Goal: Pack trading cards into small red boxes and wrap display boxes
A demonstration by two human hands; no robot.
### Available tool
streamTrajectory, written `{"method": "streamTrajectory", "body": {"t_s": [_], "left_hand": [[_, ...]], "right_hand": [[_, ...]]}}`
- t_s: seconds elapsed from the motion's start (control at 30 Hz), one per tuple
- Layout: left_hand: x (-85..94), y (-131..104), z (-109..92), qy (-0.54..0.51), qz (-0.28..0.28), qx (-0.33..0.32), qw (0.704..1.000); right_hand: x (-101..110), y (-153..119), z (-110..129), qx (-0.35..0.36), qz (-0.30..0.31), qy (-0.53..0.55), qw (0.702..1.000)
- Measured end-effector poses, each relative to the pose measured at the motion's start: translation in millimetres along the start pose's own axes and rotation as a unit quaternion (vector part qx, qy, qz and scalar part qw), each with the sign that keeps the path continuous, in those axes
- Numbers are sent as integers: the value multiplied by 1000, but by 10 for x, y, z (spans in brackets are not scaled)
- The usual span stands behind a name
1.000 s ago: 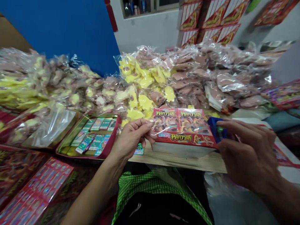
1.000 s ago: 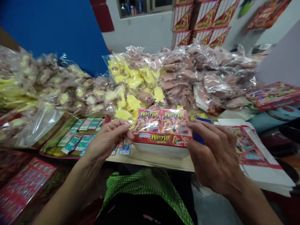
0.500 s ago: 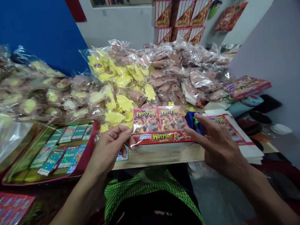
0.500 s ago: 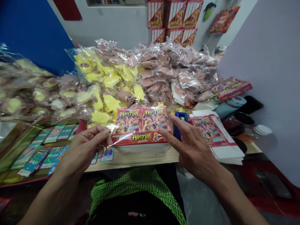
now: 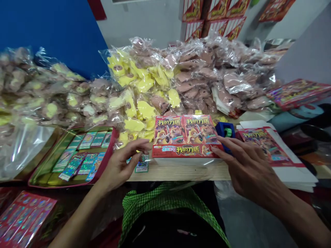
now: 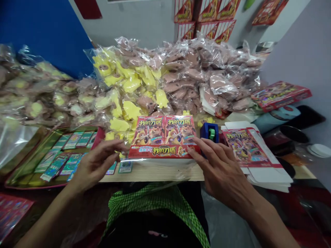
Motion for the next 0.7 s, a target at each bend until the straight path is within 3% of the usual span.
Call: {"method": "streamTrajectory", "body": {"t_s": [0.1,0.23,0.5,0.6,0.7], "left_hand": [[-68,-67,71,135,21,-141,981],[-165,-96,156,154,-38,-187,970],[-145,-69,29,136,-118,-154,972],[-147,-26,-111,77,-101,-110,986],[-138,51,-232,-30,-112,-4,993]], "right_hand": [[-58,-10,4,-5,-11,7,1000],[-90,31,29,-4,-29,22,999],[-86,76,-13,13,-74,49,996],[-8,90,-30,-56,-75,166,982],[104,142,-30,-153,-58,337,927]]}}
Point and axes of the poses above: each hand's wrist, its own y-axis towards the middle knuckle, its own x-axis out of the back of the hand, z = x × y, the point moved 1 cm from there along y, towards the middle knuckle, and after that the axes turned 13 degrees about y, right-handed, at the moved point
